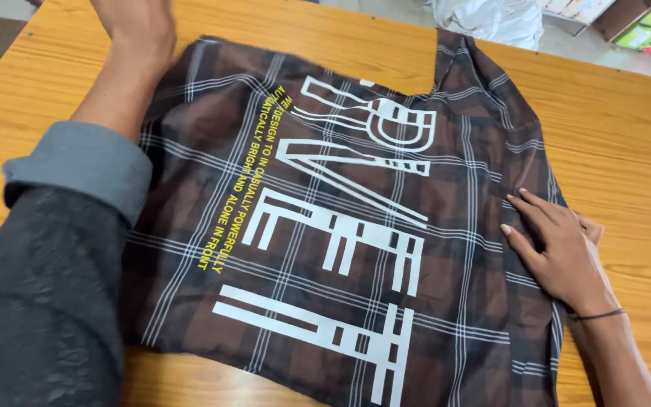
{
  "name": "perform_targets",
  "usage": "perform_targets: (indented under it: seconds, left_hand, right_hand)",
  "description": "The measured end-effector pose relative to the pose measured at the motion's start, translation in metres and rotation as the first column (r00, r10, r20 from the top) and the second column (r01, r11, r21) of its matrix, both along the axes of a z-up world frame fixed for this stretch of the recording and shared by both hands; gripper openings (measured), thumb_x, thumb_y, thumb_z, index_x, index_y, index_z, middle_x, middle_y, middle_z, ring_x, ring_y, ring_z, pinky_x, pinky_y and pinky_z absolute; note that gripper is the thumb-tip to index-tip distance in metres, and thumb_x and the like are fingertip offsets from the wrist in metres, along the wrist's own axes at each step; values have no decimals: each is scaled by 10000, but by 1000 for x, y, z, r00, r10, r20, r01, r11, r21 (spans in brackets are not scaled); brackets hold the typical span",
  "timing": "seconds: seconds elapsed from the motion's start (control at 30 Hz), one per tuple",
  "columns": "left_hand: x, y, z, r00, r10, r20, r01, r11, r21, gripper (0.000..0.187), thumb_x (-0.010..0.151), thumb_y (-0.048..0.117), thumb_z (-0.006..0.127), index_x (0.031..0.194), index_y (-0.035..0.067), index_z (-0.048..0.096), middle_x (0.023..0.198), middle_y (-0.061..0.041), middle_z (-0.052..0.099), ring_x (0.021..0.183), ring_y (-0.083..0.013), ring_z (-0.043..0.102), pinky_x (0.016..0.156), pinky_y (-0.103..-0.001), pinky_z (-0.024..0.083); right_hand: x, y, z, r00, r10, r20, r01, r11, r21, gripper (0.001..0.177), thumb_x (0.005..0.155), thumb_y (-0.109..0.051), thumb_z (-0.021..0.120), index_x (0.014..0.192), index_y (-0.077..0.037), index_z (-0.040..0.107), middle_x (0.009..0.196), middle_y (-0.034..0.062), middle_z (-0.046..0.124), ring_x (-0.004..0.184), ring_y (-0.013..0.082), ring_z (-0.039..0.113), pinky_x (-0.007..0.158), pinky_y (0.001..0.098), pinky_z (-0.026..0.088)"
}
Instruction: Folding a brown plaid shirt and placing it into a plastic bag.
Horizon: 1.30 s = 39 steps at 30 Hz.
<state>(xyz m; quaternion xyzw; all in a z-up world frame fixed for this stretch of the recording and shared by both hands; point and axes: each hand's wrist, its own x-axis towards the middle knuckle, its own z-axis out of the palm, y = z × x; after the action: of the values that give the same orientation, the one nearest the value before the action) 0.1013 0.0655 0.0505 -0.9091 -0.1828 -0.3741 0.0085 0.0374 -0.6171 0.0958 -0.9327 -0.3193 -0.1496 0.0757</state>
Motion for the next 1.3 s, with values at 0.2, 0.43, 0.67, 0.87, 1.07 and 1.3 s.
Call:
perform_targets:
  seconds: [0.2,0.43,0.67,0.87,1.07,1.3]
  left_hand:
    - [-130,-75,44,936,-115,-334,53,981,-189,587,1022,590,610,1118,23,726,974,-261,712,922,-469,675,748,-602,515]
    - [-246,-15,-2,883,-364,-297,414,901,125,687,979,545,527,1510,113,576,1535,-259,490,1381,-407,429,1057,-652,255]
    - [-255,-41,16,894,-341,-291,247,916,-317,589,1014,463,548,1514,157,494,1633,-186,383,1556,-336,319,1247,-558,181]
    - [-227,-85,42,790,-565,-238,541,825,-161,624,1015,481,503,1562,200,396,1681,-145,326,1563,-326,268,1255,-554,154]
    - [-205,-108,16,653,-629,-422,648,752,-118,696,995,584,420,1600,246,349,1653,-125,293,1523,-320,236,1199,-583,117]
    - [-201,-91,18,710,-552,-436,542,825,-162,702,957,671,420,1573,341,355,1667,-52,280,1528,-277,228,1218,-568,109]
  right_hand:
    - [0,-4,-1,997,-73,24,75,995,-66,523,934,-458,647,1400,-220,655,1484,52,621,1347,242,568,1114,444,317]
    - [9,-46,-48,896,-145,419,252,945,-210,474,1062,-482,648,1432,-186,672,1478,79,572,1364,363,483,1156,402,395]
    - [-31,14,-15,797,-176,578,401,869,-289,360,1097,-427,677,1381,-207,700,1440,35,602,1390,304,503,1190,335,400]
    - [-40,29,-8,775,-140,617,456,799,-392,298,970,-324,699,1263,-292,741,1394,-94,677,1431,122,567,1190,328,350]
    - [-45,40,-6,924,-142,354,198,972,-128,298,1028,-213,650,1316,-158,708,1406,15,678,1404,182,599,1119,350,400]
    - [-31,36,-9,994,72,-87,-56,982,178,546,956,-288,621,1459,-81,569,1546,189,518,1485,370,441,1174,478,365]
